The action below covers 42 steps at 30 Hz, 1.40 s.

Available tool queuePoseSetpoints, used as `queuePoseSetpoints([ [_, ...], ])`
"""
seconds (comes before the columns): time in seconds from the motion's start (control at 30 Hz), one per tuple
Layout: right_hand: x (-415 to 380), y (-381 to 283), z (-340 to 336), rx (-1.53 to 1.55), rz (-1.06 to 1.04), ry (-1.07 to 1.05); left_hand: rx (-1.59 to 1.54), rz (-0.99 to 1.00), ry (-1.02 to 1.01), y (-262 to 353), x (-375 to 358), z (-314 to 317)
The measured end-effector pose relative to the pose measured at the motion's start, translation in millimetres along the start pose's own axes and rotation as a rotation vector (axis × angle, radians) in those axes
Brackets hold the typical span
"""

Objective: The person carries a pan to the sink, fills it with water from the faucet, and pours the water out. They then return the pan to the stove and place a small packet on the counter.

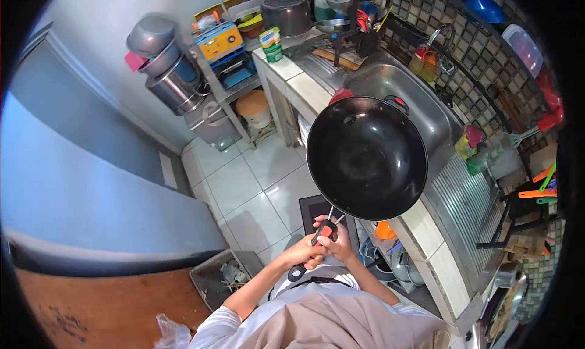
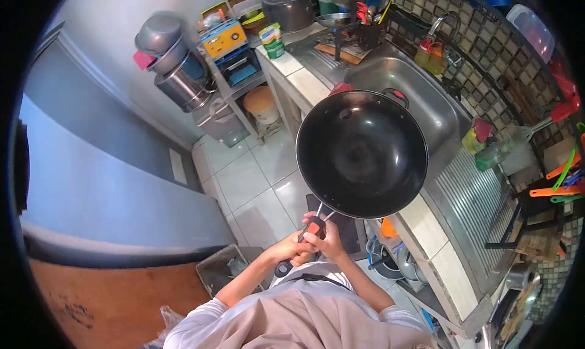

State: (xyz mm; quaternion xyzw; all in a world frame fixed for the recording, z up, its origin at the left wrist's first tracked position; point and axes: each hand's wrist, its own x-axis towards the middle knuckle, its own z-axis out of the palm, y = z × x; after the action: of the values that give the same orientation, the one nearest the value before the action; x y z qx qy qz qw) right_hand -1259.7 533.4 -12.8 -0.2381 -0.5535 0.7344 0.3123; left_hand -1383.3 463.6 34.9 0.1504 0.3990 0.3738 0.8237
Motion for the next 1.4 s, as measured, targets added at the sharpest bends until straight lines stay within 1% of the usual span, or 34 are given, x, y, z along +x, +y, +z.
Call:
queuePoseSetpoints([
  [0.07,17.7,-12.4,-5.5,-0.015,0.020,0.034,0.054,0.009,0.007,21.2,11.2,-0.9],
  [0.1,26.9,-19.2,-8.0,0.001,0.034,0.043,0.062,0.014,-0.024,31.6,17.0,-2.6],
  [0.13,35.3,-24.9,-11.7,-0.017,0.037,0.056,0.077,0.014,0.008,45.1,20.1,0.5],
  [0.2,55.8,-26.2,-21.8,-0.048,-0.011,0.083,0.057,-0.046,-0.032,69.4,35.0,-6.0],
  [0.23,67.4,-27.2,-28.1,-0.041,-0.040,0.097,0.104,-0.030,-0.067,83.4,42.5,-6.4],
  [0.27,76.0,-28.5,-32.0,-0.030,-0.067,0.110,0.064,-0.038,-0.109,93.3,49.4,-10.4],
  [0.3,84.8,-32.8,-32.7,-0.019,-0.036,0.149,0.035,-0.071,-0.141,104.2,54.8,-11.7],
  [0.33,93.0,-37.2,-33.2,-0.024,-0.056,0.172,0.010,-0.101,-0.173,117.1,60.1,-13.0],
  [0.4,110.1,-44.9,-37.5,-0.036,0.004,0.242,0.029,-0.115,-0.203,143.5,68.1,-15.3],
  [0.47,128.4,-44.8,-45.5,-0.095,-0.013,0.261,0.059,-0.124,-0.226,163.6,79.8,-25.3],
  [0.57,155.4,-35.7,-58.4,-0.128,0.013,0.261,0.127,-0.197,-0.262,195.2,99.1,-40.5],
  [0.6,161.7,-35.8,-61.9,-0.130,0.005,0.288,0.131,-0.206,-0.280,203.9,107.4,-43.3],
  [0.67,173.9,-36.1,-64.3,-0.127,-0.080,0.409,0.133,-0.223,-0.306,216.6,121.5,-47.9],
  [0.7,176.2,-53.2,-59.5,-0.111,-0.096,0.448,0.139,-0.220,-0.308,224.1,128.5,-49.4],
  [0.8,177.9,-69.7,-75.5,-0.138,-0.141,0.471,0.130,-0.234,-0.337,248.9,148.4,-53.1],
  [0.83,172.7,-84.8,-81.9,-0.124,-0.098,0.454,0.097,-0.255,-0.349,253.3,154.4,-54.5],
  [0.9,160.0,-93.6,-102.3,-0.127,-0.172,0.592,0.089,-0.277,-0.360,258.3,164.9,-58.1],
  [0.93,158.4,-105.5,-116.5,-0.112,-0.242,0.658,0.092,-0.262,-0.367,262.6,172.8,-58.4],
  [0.97,159.0,-121.0,-128.0,-0.083,-0.300,0.735,0.134,-0.282,-0.328,261.4,180.9,-60.9],
  [1.0,159.3,-137.4,-139.8,-0.053,-0.363,0.814,0.109,-0.259,-0.321,271.0,176.4,-48.6],
  [1.07,163.1,-167.4,-174.9,-0.272,-0.287,0.976,0.143,-0.263,-0.347,278.9,188.3,-49.6],
  [1.13,170.2,-176.2,-226.5,-0.369,-0.267,1.001,0.183,-0.224,-0.359,286.0,197.4,-47.3],
  [1.2,185.3,-178.5,-278.7,-0.479,-0.335,1.053,0.217,-0.205,-0.358,288.2,206.1,-44.4],
  [1.27,206.1,-180.9,-331.4,-0.641,-0.354,1.145,0.196,-0.257,-0.324,290.0,213.6,-41.8],
  [1.33,226.0,-186.9,-375.8,-0.637,-0.321,1.151,0.241,-0.247,-0.292,292.3,220.8,-40.2],
  [1.4,249.1,-188.7,-420.8,-0.630,-0.289,1.159,0.255,-0.235,-0.334,295.1,226.9,-40.0],
])
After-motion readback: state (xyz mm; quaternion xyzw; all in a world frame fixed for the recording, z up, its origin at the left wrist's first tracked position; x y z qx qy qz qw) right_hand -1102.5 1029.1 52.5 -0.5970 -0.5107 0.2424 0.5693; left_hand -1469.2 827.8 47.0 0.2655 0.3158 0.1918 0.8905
